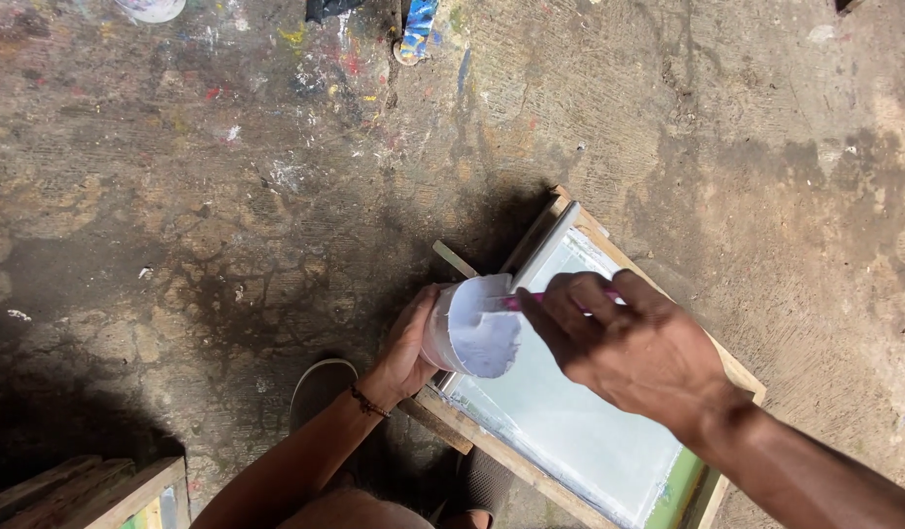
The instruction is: Applying ink to a screen printing frame and cleaning the squeegee with a spatula.
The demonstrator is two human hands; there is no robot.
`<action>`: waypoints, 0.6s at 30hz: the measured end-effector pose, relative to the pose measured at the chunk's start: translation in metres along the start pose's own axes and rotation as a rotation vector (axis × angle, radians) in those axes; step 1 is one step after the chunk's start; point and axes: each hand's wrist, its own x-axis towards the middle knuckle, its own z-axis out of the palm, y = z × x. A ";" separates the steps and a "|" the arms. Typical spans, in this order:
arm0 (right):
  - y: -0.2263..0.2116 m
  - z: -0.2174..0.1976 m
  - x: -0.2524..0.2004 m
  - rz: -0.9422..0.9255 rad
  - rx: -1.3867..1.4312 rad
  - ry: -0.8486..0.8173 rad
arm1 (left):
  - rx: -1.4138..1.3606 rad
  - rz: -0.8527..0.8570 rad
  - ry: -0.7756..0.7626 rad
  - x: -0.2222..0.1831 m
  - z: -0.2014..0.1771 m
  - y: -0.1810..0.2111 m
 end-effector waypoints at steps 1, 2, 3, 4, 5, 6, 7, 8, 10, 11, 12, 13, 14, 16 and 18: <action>0.000 -0.003 0.001 0.145 0.090 0.130 | -0.004 0.090 -0.062 -0.001 0.001 0.002; 0.001 -0.006 0.002 0.292 0.179 0.257 | -0.007 0.180 -0.124 -0.002 0.003 0.005; -0.002 -0.005 0.002 0.289 0.181 0.256 | -0.010 0.179 -0.122 -0.002 0.000 0.004; -0.004 -0.004 0.001 0.338 0.181 0.141 | 0.015 0.231 -0.065 -0.001 -0.003 0.004; -0.007 -0.002 0.001 0.391 0.179 0.025 | 0.041 0.283 -0.011 0.001 -0.006 0.004; -0.008 0.000 0.000 0.393 0.179 0.024 | 0.041 0.281 -0.012 -0.001 -0.001 0.009; -0.010 0.002 -0.001 0.357 0.240 -0.044 | 0.132 0.328 -0.005 -0.003 0.004 0.013; -0.012 0.004 -0.001 0.322 0.300 -0.111 | 0.223 0.374 0.001 -0.005 0.008 0.018; -0.007 -0.005 0.000 0.345 0.334 -0.082 | 0.177 0.355 -0.041 0.001 0.000 0.016; -0.006 -0.010 0.000 0.370 0.368 -0.051 | 0.133 0.338 -0.083 0.003 -0.005 0.015; -0.004 -0.014 0.002 0.367 0.367 -0.051 | 0.131 0.340 -0.082 0.000 0.001 0.018; -0.002 -0.019 0.004 0.387 0.408 -0.055 | 0.148 0.389 -0.077 -0.002 0.006 0.021; -0.001 -0.023 0.007 0.407 0.450 -0.060 | 0.166 0.438 -0.073 -0.005 0.012 0.025; -0.004 -0.016 0.007 0.404 0.497 -0.047 | 0.177 0.488 -0.057 -0.007 0.020 0.028; -0.007 -0.009 0.007 0.403 0.545 -0.035 | 0.190 0.536 -0.041 -0.008 0.023 0.029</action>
